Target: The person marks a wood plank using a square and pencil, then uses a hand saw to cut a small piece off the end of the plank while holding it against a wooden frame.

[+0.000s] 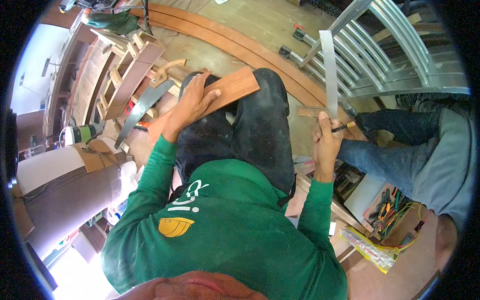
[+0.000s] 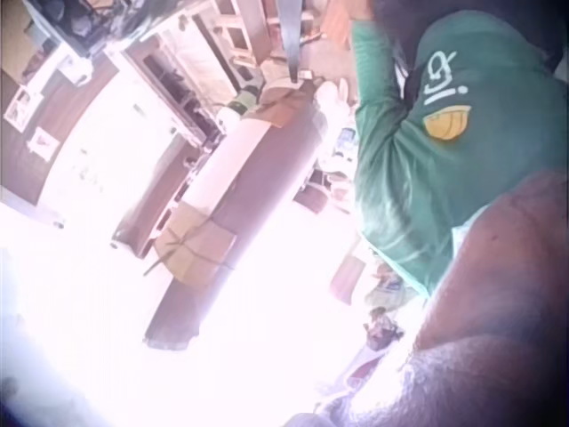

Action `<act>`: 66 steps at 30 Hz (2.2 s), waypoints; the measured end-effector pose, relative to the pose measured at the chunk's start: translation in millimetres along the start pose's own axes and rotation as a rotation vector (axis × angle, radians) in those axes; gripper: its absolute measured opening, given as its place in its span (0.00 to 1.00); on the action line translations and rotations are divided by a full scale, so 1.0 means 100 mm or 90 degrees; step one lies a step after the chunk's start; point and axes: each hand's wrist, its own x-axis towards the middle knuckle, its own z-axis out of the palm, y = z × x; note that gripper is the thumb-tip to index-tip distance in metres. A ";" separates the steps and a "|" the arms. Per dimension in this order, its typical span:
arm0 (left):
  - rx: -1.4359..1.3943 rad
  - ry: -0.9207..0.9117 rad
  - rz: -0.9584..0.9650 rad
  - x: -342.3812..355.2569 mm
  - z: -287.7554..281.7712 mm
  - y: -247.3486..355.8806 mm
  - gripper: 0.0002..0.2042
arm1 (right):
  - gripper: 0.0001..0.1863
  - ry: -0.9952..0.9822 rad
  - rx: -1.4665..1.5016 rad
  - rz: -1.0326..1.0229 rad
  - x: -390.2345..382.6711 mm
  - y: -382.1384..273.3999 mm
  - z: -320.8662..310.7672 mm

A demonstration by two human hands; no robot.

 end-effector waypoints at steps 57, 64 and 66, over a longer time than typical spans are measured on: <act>-0.995 0.553 -0.256 -0.25 -0.67 -0.62 0.22 | 0.09 -0.277 0.056 -0.054 0.04 -0.40 1.46; -0.794 0.445 -0.115 0.52 -1.74 0.01 0.21 | 0.12 -0.249 0.112 -0.171 0.04 -0.66 1.10; -0.757 0.417 -0.065 0.65 -1.89 0.13 0.20 | 0.09 -0.272 0.139 -0.182 0.02 -0.77 1.07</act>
